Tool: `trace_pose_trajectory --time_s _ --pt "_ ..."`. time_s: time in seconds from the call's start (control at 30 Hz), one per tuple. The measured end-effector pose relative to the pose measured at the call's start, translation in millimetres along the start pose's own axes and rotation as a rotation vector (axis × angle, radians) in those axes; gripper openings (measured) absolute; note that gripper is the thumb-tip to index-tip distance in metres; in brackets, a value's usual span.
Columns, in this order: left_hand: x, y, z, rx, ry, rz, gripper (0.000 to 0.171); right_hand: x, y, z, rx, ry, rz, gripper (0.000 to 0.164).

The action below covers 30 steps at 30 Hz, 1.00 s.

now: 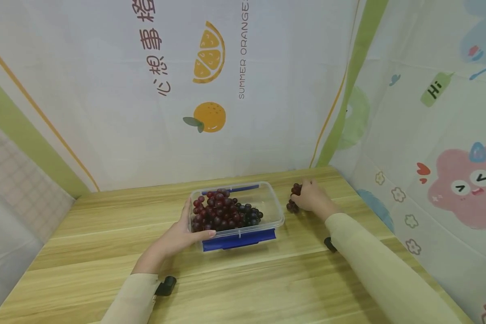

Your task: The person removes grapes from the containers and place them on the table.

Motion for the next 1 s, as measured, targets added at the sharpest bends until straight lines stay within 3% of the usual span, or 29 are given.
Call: trace_pose_trajectory --time_s 0.3,0.53,0.77,1.0 --pt "-0.5 -4.3 -1.5 0.009 0.016 -0.014 0.138 -9.1 0.2 8.7 -0.142 -0.022 0.017 0.095" --pt "-2.6 -6.7 -0.9 0.008 -0.002 -0.017 0.139 -14.0 -5.2 15.8 -0.158 -0.125 -0.007 0.101" --pt "-3.3 -5.1 -1.1 0.001 -0.01 -0.022 0.139 -12.7 2.8 12.9 -0.1 -0.143 0.072 0.087" --pt "-1.8 -4.8 0.3 0.004 -0.014 -0.019 0.139 -6.4 12.3 5.8 0.077 -0.123 0.112 0.032"
Point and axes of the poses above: each hand's wrist, its own y-axis towards the middle knuckle, its own x-axis out of the back of the hand, z = x × y, the point moved 1 cm from there along y, towards the middle knuckle, and after that the axes turned 1 degree about -y, right-handed, at the moved point
